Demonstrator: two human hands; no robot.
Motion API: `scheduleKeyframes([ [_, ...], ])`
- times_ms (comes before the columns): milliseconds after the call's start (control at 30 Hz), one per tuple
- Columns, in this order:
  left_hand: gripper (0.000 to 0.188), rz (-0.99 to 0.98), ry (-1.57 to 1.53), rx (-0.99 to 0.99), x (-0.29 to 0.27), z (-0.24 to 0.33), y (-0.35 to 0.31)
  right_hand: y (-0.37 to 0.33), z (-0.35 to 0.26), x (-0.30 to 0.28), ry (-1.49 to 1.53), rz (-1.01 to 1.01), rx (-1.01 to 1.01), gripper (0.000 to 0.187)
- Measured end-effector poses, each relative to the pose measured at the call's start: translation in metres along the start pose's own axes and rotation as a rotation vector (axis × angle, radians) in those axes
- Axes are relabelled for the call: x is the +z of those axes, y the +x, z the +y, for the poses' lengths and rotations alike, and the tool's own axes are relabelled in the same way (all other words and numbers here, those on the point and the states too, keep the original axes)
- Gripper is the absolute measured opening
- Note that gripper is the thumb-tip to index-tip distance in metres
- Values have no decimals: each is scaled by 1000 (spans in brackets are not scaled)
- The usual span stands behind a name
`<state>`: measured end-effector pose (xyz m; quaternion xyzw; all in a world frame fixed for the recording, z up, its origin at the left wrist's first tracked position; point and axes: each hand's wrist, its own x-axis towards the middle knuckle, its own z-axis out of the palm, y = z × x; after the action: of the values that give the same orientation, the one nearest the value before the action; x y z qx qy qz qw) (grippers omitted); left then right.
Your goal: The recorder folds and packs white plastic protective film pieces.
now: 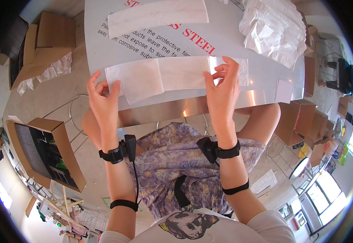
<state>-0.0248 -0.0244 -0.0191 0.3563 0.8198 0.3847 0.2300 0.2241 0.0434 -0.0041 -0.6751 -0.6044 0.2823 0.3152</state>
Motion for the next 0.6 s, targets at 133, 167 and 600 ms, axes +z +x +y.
scheduleKeyframes([
  [133,57,-39,45,-23,-6,4,0,0,2,0,0,-3,-8,52],
  [167,57,-53,62,-36,-7,4,0,0,2,1,-5,-4,-13,52],
  [600,58,-89,103,-57,-9,13,7,1,3,-2,-11,1,-21,51],
])
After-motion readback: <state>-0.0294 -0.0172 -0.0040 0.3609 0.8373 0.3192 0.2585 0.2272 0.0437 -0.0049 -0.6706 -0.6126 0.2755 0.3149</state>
